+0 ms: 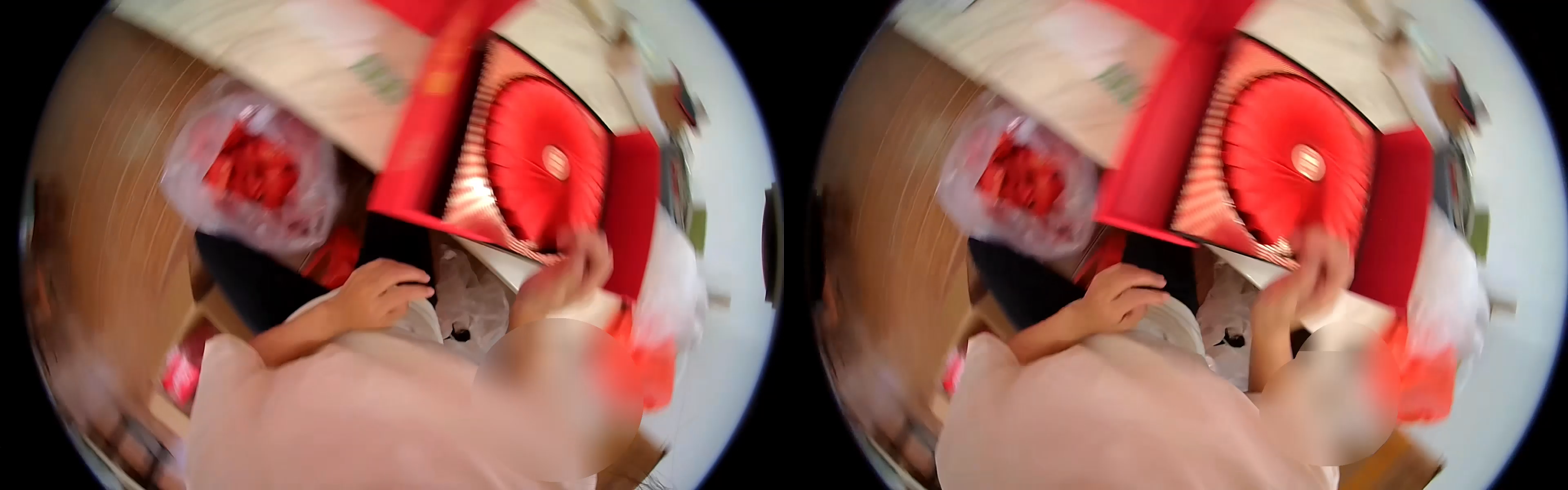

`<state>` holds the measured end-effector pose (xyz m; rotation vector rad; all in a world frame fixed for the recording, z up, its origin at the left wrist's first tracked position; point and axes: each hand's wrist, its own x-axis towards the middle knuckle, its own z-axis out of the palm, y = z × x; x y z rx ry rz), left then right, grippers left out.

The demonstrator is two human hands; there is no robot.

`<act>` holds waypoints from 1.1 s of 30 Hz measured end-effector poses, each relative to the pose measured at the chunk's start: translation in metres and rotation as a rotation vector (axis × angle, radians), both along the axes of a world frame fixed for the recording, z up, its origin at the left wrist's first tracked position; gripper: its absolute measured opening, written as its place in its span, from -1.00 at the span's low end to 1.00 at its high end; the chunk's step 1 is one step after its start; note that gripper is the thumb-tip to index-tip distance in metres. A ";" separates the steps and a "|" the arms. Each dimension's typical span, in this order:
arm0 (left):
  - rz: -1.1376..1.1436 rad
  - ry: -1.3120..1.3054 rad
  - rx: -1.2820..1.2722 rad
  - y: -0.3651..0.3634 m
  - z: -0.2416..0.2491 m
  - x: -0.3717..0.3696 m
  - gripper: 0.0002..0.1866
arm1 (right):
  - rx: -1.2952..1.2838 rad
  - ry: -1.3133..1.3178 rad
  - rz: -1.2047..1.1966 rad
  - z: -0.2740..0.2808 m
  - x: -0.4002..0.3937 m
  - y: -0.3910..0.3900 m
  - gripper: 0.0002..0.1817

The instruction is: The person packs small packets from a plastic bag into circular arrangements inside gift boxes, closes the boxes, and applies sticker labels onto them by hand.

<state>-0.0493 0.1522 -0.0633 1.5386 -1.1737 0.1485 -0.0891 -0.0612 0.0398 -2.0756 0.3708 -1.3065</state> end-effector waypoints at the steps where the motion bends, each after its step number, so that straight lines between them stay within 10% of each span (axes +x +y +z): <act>1: 0.064 0.092 0.073 0.016 -0.013 -0.003 -0.70 | -0.105 -0.068 0.286 -0.006 -0.007 0.017 -0.97; 2: 0.111 0.183 0.134 0.028 -0.025 -0.005 -0.69 | -0.061 -0.237 0.495 -0.024 -0.006 0.047 -0.96; 4: 0.309 0.343 0.183 0.055 -0.045 -0.005 -0.71 | -0.192 0.233 1.048 -0.016 0.002 0.092 -0.94; 10: 0.855 0.840 0.107 0.119 -0.128 0.011 -0.77 | 0.515 0.826 0.965 -0.236 0.130 0.216 -0.83; 16: 0.892 1.201 -0.161 0.167 -0.160 0.008 -0.79 | -0.368 1.070 0.891 -0.397 0.219 0.237 -0.55; 22: 0.756 1.345 -0.594 0.181 -0.197 0.056 -0.76 | -0.706 1.363 0.852 -0.376 0.240 0.234 -0.43; 27: 0.805 1.283 -0.424 0.184 -0.213 0.087 -0.64 | -0.773 1.354 1.094 -0.376 0.262 0.229 -0.54; 29: 0.898 1.116 -0.353 0.178 -0.215 0.097 -0.35 | -0.198 1.303 1.212 -0.357 0.270 0.245 -0.63; 33: 1.132 0.783 0.017 0.175 -0.217 0.114 -0.08 | 0.129 1.262 1.387 -0.305 0.274 0.275 -0.70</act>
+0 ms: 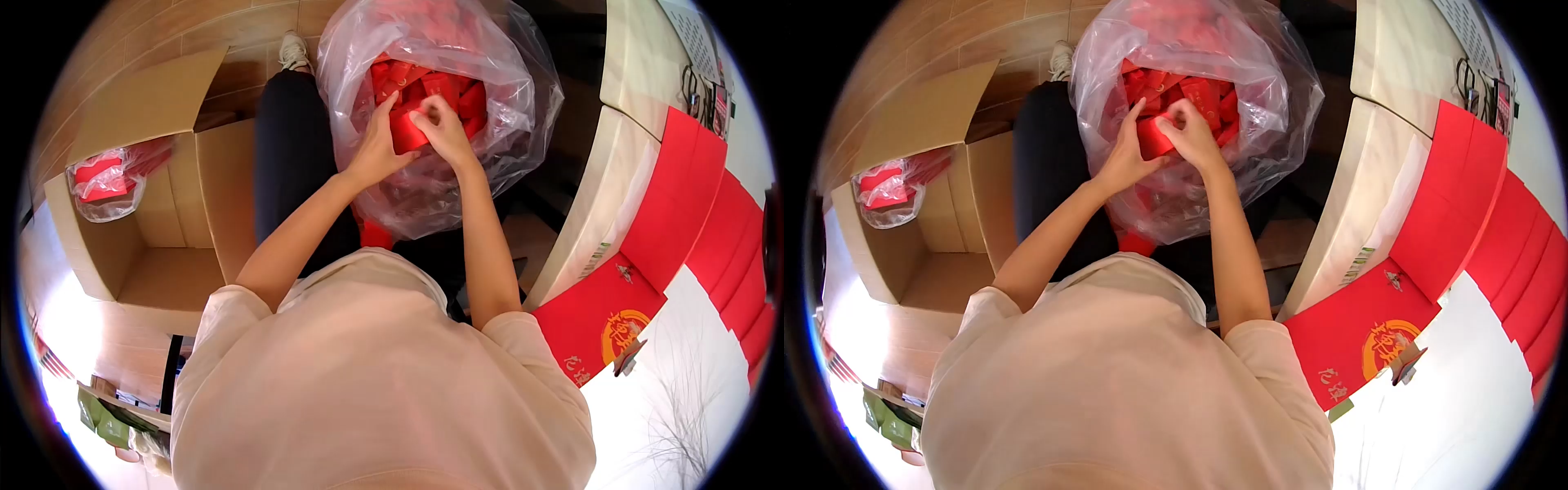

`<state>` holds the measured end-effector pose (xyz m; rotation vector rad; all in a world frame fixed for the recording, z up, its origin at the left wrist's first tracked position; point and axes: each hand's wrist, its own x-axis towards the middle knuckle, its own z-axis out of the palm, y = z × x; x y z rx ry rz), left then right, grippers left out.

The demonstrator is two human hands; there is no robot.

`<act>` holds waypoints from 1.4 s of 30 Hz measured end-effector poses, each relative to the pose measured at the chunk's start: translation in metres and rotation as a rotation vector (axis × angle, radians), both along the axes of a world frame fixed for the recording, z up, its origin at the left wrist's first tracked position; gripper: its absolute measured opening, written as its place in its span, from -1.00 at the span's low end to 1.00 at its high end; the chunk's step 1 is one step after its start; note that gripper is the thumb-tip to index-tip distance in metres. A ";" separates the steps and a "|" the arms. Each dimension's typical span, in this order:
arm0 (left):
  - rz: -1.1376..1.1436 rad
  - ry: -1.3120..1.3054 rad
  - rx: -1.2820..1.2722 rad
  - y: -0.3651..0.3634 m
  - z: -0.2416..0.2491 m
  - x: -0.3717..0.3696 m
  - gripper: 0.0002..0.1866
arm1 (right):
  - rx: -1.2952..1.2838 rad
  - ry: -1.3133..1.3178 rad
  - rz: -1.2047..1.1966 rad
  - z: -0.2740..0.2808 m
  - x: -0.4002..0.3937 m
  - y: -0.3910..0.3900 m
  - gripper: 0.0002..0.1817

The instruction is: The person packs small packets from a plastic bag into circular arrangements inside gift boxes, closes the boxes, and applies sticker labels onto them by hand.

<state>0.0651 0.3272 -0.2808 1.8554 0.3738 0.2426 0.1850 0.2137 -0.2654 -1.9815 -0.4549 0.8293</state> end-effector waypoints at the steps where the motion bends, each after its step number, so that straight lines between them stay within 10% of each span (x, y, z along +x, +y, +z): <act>1: -0.058 0.058 -0.223 0.001 -0.004 0.003 -0.02 | -0.008 0.001 -0.003 0.005 0.005 0.003 -0.70; 3: -0.117 0.117 -0.446 0.002 -0.009 0.009 0.04 | -0.002 0.624 -0.147 0.014 0.017 0.012 -0.58; 7: 0.093 0.246 -0.594 0.009 -0.003 0.019 0.05 | -0.589 -0.464 -0.199 -0.074 0.034 -0.009 -0.31; 9: 0.118 0.416 -0.982 0.017 0.004 0.020 0.01 | -0.663 -0.431 -0.102 -0.084 0.037 -0.009 -0.22; 17: 0.243 0.432 -1.183 0.014 -0.014 0.022 -0.18 | -0.799 -0.533 0.052 -0.059 0.046 0.008 -0.16; 19: 0.268 0.426 -1.187 0.012 -0.019 0.022 -0.21 | -0.672 -0.380 0.055 -0.041 0.040 0.003 -0.20; 23: 0.288 0.454 -1.182 0.008 -0.023 0.022 -0.21 | 0.029 0.775 -0.156 0.004 0.003 0.011 -0.53; 28: 0.269 0.384 -1.267 0.017 0.000 0.023 -0.18 | -0.423 -0.259 -0.065 -0.076 0.020 -0.011 -0.58; 33: 0.378 0.442 -1.150 0.018 -0.008 0.023 -0.30 | -0.821 -0.289 0.175 -0.102 0.001 -0.011 -0.24; 42: 0.438 0.388 -1.106 0.024 -0.014 0.022 -0.22 | -0.404 -0.004 0.011 -0.019 0.043 -0.030 -0.60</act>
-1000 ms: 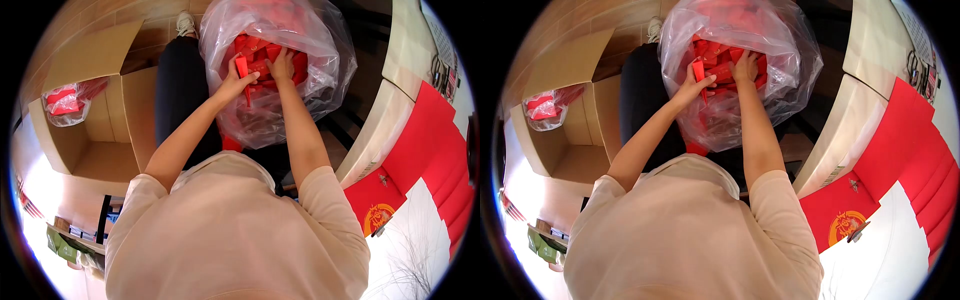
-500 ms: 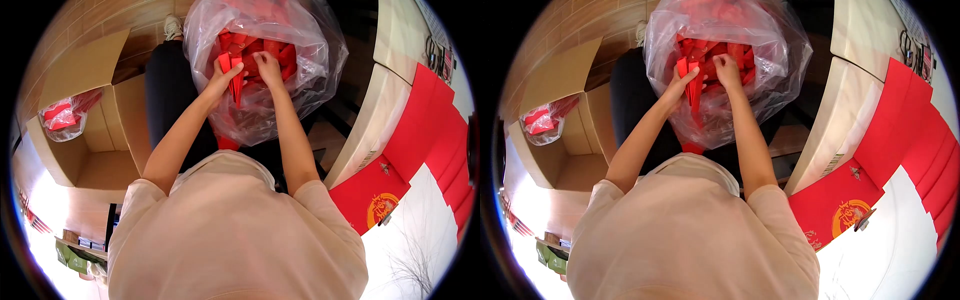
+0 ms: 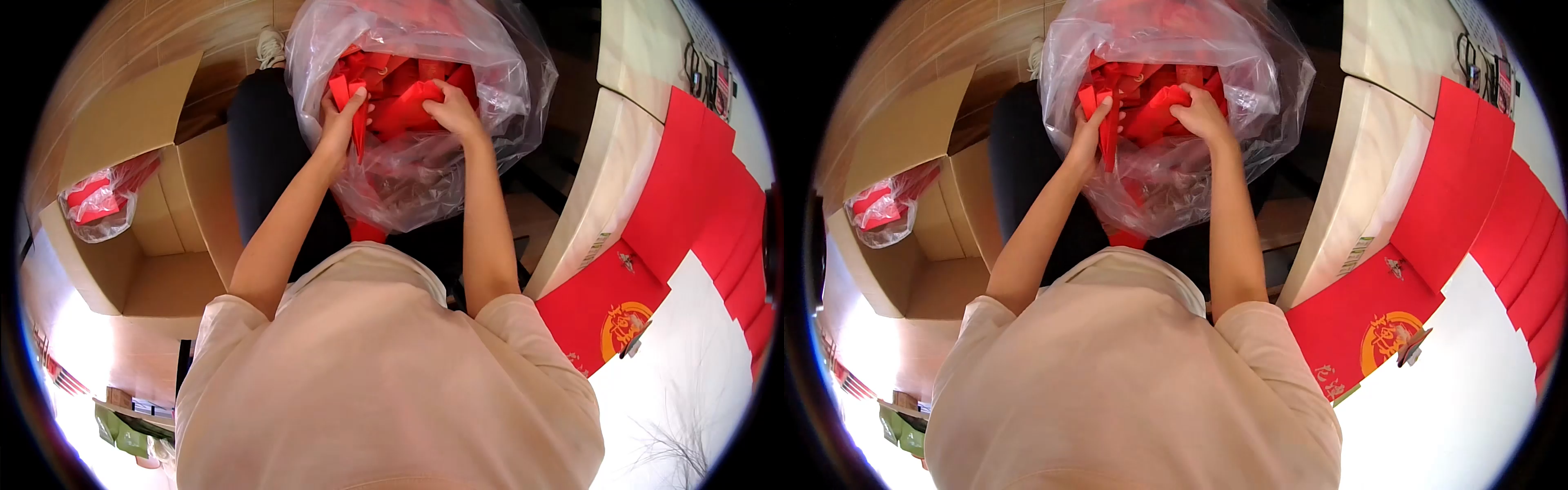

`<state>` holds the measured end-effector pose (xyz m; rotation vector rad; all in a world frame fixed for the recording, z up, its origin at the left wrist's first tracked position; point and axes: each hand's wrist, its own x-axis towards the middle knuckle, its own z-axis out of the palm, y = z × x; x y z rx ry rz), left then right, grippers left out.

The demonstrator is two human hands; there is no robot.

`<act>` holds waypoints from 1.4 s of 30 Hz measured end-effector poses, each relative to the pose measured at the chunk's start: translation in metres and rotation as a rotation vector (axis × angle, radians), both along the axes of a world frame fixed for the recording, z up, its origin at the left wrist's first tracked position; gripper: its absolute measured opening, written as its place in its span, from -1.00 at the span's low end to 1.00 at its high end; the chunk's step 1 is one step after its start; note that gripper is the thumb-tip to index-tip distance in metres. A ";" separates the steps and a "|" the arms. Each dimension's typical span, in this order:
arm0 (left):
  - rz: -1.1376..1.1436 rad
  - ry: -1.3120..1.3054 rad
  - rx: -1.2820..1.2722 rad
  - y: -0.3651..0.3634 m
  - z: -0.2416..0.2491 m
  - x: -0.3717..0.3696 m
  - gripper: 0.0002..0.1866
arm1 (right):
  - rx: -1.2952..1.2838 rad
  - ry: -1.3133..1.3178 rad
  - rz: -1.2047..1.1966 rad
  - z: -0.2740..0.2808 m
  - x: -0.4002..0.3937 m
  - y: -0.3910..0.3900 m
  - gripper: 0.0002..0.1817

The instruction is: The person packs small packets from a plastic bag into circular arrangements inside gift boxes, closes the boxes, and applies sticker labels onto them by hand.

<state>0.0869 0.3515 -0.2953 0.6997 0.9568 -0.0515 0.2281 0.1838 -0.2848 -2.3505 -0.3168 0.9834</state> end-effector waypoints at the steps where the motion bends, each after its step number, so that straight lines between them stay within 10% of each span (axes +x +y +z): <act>1: -0.006 -0.004 -0.003 -0.002 0.000 -0.001 -0.22 | -0.003 -0.004 -0.006 0.015 0.001 0.004 -0.60; 4: -0.025 0.002 -0.156 -0.007 0.006 -0.004 -0.26 | 0.187 0.538 0.000 0.057 -0.001 0.028 -0.43; 6: -0.163 -0.034 -0.468 -0.005 0.009 -0.006 -0.26 | 0.117 0.236 -0.019 0.007 -0.025 0.030 -0.50; 11: -0.097 -0.074 -0.274 -0.005 0.008 -0.003 -0.31 | 0.311 -0.093 -0.313 -0.043 -0.040 0.055 -0.61; 13: -0.095 -0.003 -0.145 -0.006 0.008 -0.004 -0.45 | 0.297 0.010 -0.606 -0.075 -0.032 0.065 -0.61; 15: -0.049 -0.039 -0.092 -0.009 0.005 -0.004 -0.08 | 0.220 -0.028 -0.583 -0.150 -0.020 0.067 -0.65; 19: -0.014 -0.078 -0.117 -0.010 0.001 -0.003 -0.11 | 0.189 0.256 -0.739 -0.093 -0.012 0.091 -0.69; 20: -0.010 -0.075 -0.156 -0.011 0.000 -0.003 -0.11 | 0.048 -0.011 -0.581 -0.148 -0.005 0.076 -0.71; 25: -0.079 -0.183 -0.321 -0.012 0.002 0.000 -0.13 | 0.029 -0.499 -0.451 -0.028 -0.030 0.042 -0.75; 32: -0.189 -0.152 0.500 -0.038 0.018 0.000 0.14 | 0.081 -0.824 -0.358 0.095 -0.110 -0.011 -0.83; 36: -0.292 -0.246 0.290 -0.040 0.026 -0.011 -0.02 | 0.017 -0.946 -0.392 0.141 -0.135 -0.016 -0.85; 38: -0.335 -0.245 -0.458 -0.029 0.055 -0.022 -0.31 | 0.022 -0.989 -0.475 0.160 -0.146 -0.014 -0.86; 42: -0.143 -0.248 -0.925 -0.024 0.078 -0.047 -0.49 | 0.090 -1.229 -0.395 0.181 -0.168 -0.013 -0.88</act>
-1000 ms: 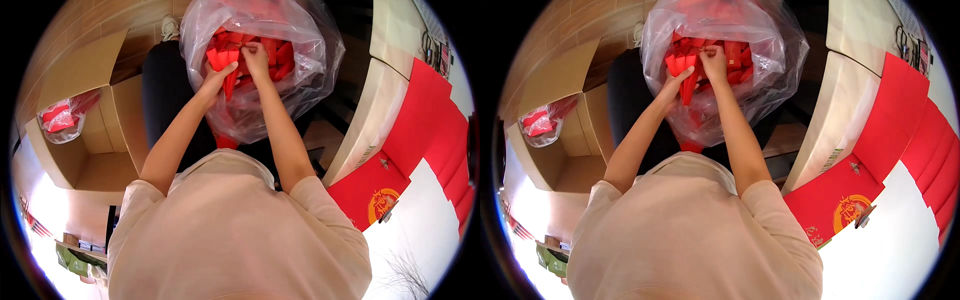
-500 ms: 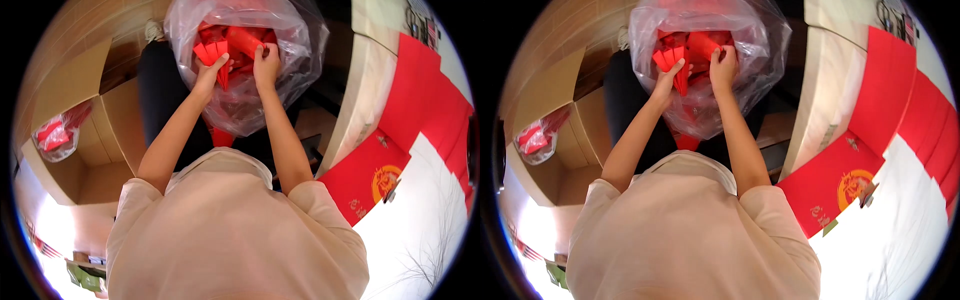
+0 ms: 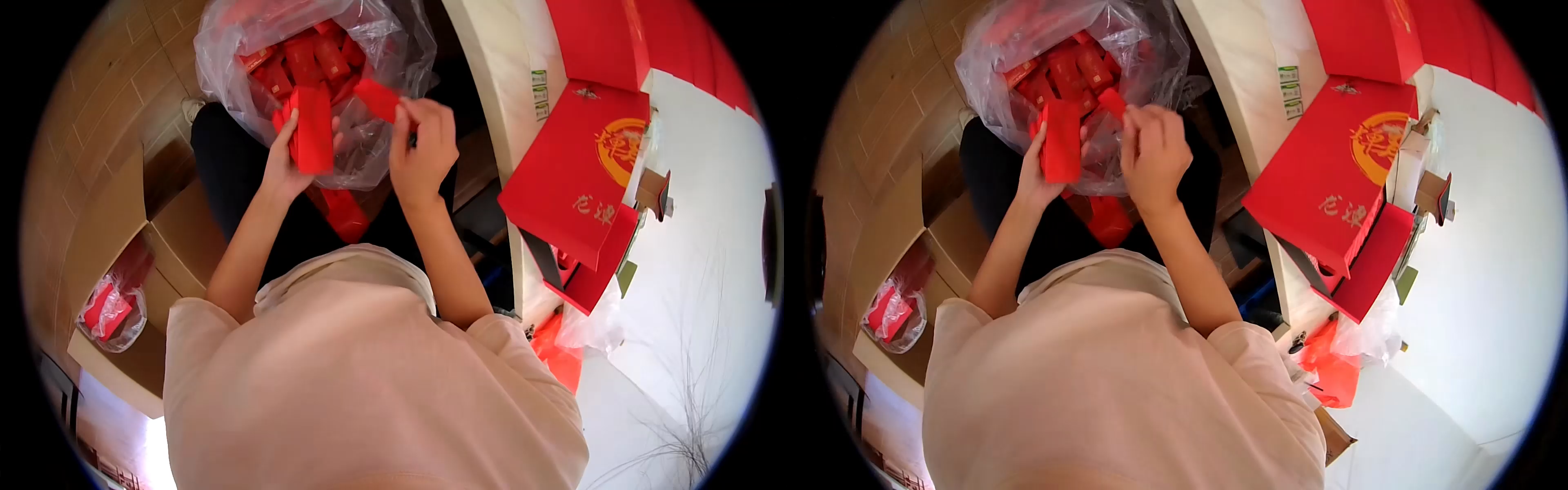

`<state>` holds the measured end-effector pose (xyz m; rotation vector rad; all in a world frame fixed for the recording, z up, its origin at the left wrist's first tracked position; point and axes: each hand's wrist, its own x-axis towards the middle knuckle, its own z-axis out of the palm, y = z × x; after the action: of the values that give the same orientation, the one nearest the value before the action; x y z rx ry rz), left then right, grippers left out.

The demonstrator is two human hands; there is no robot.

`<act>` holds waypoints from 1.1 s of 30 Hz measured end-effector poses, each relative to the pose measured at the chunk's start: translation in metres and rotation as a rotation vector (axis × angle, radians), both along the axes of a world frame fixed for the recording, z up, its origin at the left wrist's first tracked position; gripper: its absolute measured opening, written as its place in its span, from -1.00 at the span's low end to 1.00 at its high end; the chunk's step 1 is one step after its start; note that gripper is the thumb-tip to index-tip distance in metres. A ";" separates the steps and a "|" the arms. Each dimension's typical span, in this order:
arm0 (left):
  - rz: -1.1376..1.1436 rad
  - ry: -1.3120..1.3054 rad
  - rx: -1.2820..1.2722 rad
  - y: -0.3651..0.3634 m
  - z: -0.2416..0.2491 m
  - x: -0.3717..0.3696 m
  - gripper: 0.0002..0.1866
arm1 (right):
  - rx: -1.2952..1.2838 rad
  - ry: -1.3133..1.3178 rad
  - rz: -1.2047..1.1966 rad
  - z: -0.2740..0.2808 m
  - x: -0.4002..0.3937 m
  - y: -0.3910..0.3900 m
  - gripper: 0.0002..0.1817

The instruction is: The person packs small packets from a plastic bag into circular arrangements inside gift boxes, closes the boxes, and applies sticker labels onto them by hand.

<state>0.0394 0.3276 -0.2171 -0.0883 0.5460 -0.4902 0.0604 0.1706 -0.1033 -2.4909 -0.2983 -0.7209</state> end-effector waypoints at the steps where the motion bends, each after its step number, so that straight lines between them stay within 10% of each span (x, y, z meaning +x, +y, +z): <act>1: -0.003 -0.018 0.004 -0.002 0.005 -0.005 -0.49 | -0.041 -0.088 0.078 0.004 -0.008 0.001 -0.85; 12: -0.424 -0.410 0.248 -0.016 0.091 -0.059 -0.38 | 0.008 0.316 0.634 0.045 -0.111 -0.030 -0.69; 18: -0.682 -0.701 0.509 -0.014 0.140 -0.090 -0.09 | -0.176 0.238 0.483 0.092 -0.124 -0.074 -0.20; 25: -1.419 -1.164 0.680 -0.044 0.174 -0.105 -0.25 | -0.256 0.500 0.715 0.095 -0.175 -0.097 -0.11; 33: -1.812 -1.316 0.697 -0.097 0.181 -0.076 -0.08 | 0.098 0.651 0.368 0.092 -0.217 -0.120 -0.12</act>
<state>-0.0368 0.2304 -0.0356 1.4375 -0.7347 -1.8375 -0.1564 0.0505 -0.0114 -2.3290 -0.4404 0.2223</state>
